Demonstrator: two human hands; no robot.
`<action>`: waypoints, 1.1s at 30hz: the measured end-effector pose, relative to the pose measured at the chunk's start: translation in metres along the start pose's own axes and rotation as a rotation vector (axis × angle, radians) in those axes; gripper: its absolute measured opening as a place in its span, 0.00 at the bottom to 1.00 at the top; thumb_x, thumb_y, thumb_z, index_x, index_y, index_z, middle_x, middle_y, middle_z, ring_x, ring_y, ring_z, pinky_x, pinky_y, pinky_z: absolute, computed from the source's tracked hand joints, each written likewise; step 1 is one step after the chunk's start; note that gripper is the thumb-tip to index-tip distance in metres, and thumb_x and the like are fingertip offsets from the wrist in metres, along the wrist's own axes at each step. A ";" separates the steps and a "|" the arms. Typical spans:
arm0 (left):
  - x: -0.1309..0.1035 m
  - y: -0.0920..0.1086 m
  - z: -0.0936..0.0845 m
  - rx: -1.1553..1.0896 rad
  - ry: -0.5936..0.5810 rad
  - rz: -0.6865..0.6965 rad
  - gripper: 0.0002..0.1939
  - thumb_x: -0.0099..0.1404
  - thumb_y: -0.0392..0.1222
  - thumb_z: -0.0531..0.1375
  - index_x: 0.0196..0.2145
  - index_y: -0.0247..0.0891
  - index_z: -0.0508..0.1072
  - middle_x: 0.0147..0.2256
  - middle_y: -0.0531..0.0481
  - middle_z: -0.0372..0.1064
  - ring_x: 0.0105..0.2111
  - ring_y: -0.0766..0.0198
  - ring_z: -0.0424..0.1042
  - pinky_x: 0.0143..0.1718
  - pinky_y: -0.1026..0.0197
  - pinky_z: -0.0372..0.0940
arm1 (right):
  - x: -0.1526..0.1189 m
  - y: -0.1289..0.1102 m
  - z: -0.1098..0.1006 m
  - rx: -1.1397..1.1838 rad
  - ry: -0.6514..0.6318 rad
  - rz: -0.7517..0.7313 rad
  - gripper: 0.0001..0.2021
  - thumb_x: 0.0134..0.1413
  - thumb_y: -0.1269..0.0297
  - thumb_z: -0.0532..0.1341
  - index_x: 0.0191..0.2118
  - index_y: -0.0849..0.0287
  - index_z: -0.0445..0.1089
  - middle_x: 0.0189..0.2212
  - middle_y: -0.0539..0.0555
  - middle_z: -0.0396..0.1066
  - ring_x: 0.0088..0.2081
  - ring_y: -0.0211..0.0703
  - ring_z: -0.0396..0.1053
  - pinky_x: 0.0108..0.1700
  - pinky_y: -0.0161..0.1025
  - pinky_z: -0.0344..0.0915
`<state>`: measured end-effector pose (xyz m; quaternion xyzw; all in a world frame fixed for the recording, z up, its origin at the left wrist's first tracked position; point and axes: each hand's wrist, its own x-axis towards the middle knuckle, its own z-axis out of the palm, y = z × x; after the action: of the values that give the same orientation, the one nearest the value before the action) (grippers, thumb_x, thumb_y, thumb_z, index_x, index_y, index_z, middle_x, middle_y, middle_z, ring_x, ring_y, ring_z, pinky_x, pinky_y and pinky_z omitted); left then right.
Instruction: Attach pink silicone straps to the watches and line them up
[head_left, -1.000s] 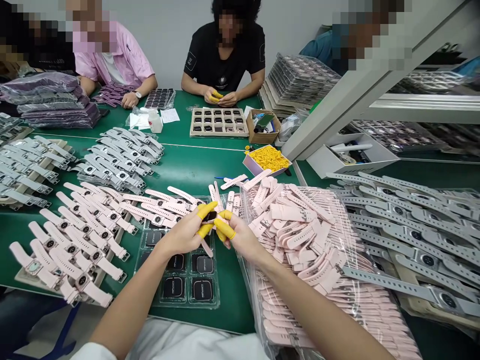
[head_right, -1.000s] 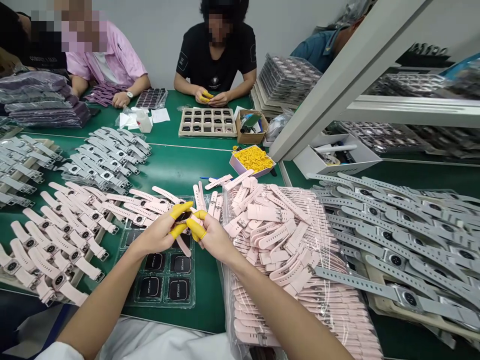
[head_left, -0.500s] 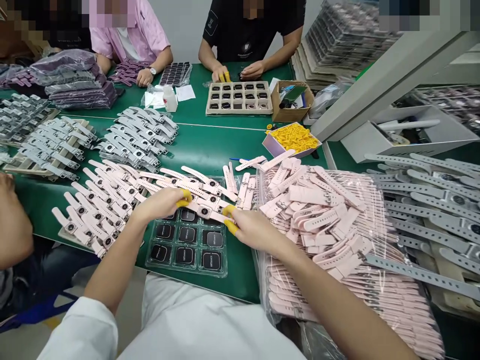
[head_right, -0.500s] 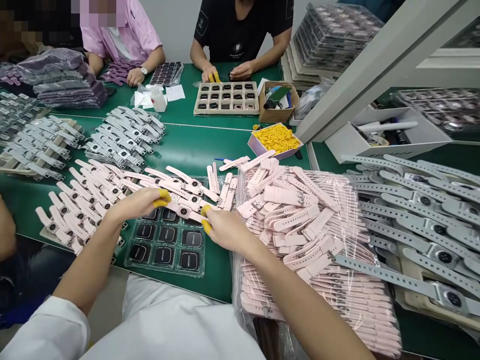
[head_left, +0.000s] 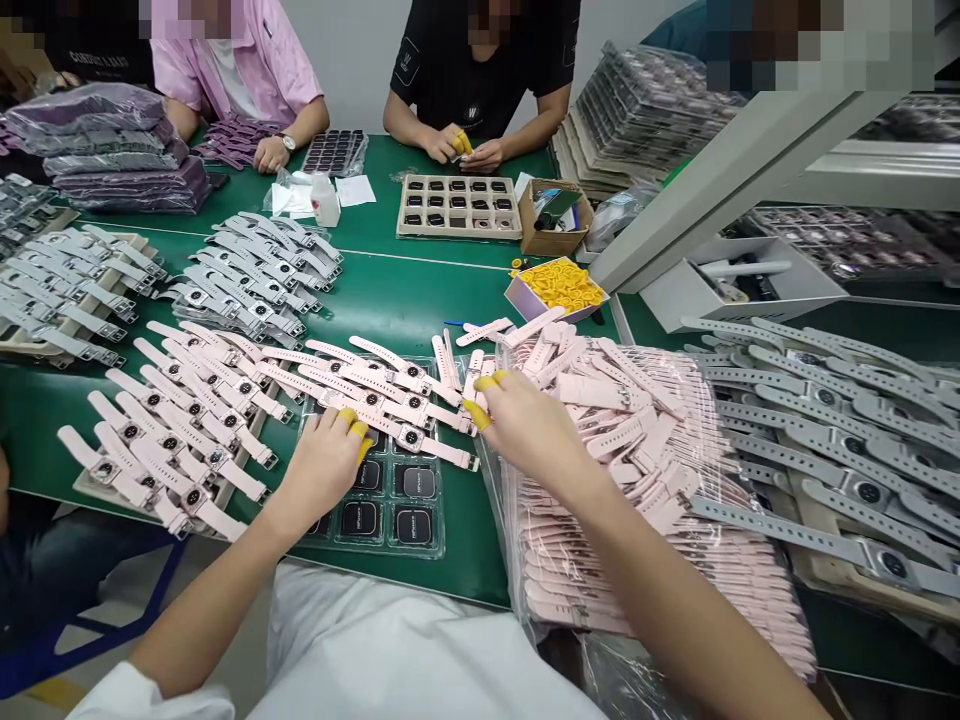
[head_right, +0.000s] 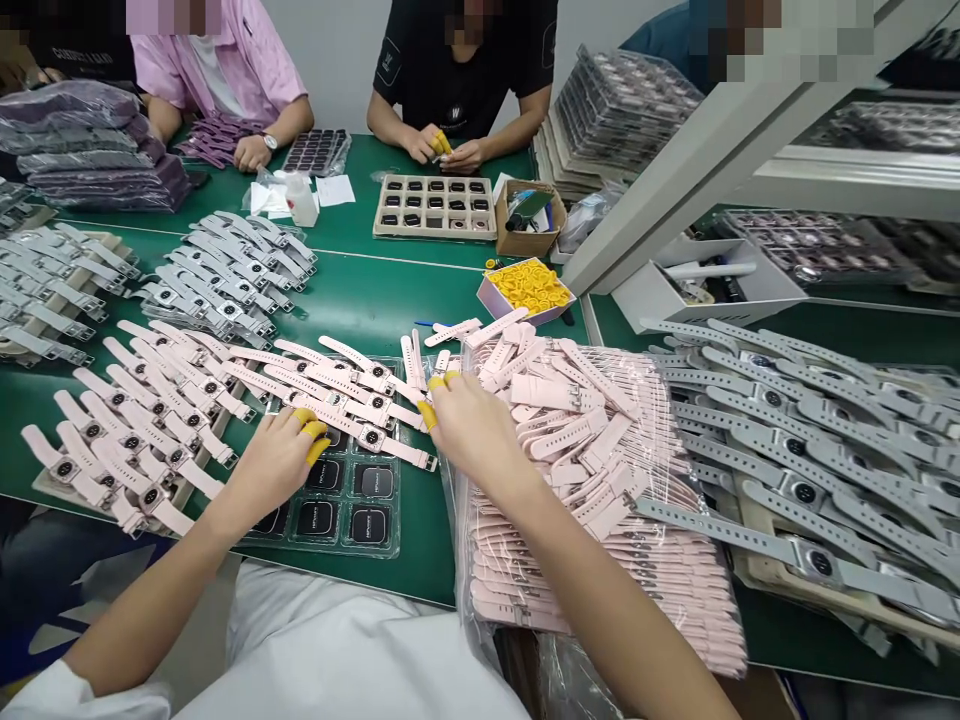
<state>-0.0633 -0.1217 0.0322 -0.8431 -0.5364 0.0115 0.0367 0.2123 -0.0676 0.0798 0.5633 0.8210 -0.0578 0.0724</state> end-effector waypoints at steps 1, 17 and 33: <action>-0.002 0.001 0.000 0.021 -0.040 -0.006 0.12 0.75 0.38 0.55 0.46 0.34 0.78 0.45 0.38 0.74 0.46 0.47 0.69 0.42 0.49 0.62 | 0.006 0.002 -0.005 -0.013 0.011 0.027 0.17 0.73 0.61 0.51 0.51 0.66 0.73 0.49 0.69 0.73 0.54 0.62 0.69 0.45 0.48 0.69; 0.001 0.000 0.020 -0.007 -0.049 0.050 0.14 0.75 0.43 0.57 0.38 0.32 0.78 0.41 0.35 0.73 0.45 0.45 0.70 0.40 0.51 0.62 | 0.105 -0.016 0.021 0.049 -0.234 0.241 0.19 0.64 0.72 0.54 0.56 0.72 0.73 0.56 0.75 0.71 0.56 0.63 0.72 0.50 0.49 0.66; 0.076 0.000 -0.030 -1.204 0.146 -0.176 0.07 0.74 0.43 0.54 0.46 0.39 0.64 0.44 0.43 0.74 0.36 0.60 0.75 0.39 0.57 0.70 | 0.024 -0.018 0.004 1.732 0.392 -0.050 0.16 0.66 0.43 0.62 0.43 0.50 0.64 0.30 0.47 0.73 0.30 0.42 0.73 0.33 0.40 0.72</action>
<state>-0.0287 -0.0541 0.0631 -0.6669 -0.5126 -0.3543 -0.4087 0.1871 -0.0533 0.0716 0.4021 0.4990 -0.5627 -0.5222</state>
